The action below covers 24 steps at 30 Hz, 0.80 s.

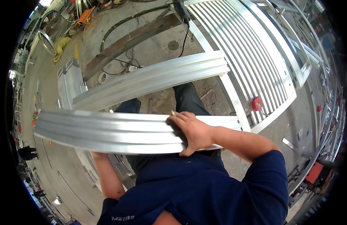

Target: The person measures and marks several long silver metal profiles using a tape measure and a marker. They walk through the workshop to gather materials, then repeatedly measure and mark the profiles on a workbench.

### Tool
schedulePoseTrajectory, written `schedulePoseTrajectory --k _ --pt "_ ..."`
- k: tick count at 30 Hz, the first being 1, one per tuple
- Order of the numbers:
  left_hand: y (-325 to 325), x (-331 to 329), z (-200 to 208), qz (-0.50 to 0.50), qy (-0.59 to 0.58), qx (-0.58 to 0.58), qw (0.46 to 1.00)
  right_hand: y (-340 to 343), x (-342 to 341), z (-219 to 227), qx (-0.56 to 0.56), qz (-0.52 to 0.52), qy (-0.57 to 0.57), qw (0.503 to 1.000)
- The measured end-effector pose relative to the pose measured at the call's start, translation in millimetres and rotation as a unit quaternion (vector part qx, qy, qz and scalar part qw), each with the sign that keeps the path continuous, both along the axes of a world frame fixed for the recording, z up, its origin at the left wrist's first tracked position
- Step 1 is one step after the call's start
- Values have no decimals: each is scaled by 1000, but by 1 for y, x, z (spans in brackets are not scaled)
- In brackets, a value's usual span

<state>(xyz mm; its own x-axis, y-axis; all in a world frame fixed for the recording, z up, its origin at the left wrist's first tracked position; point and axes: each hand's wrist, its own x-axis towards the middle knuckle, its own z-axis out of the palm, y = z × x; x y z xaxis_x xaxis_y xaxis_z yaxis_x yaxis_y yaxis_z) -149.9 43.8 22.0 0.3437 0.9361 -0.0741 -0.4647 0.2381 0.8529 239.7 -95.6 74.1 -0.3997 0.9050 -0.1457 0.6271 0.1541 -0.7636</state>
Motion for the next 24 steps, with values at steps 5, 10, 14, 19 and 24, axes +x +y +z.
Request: schedulePoseTrajectory --k 5,10,14,19,24 --pt "12 -15 24 -133 -133 -82 979 11 22 7 64 -53 -136 987" --pt "12 -30 -12 106 -82 -222 966 29 32 12 83 -35 -228 970" --pt "22 -8 -27 147 -22 -257 955 62 38 -2 92 -17 -243 965" --pt "30 -2 -37 169 -1 -281 945 97 50 -28 107 8 -252 962" --pt "46 10 -40 229 -2 -362 903 128 57 -43 103 32 -252 962"
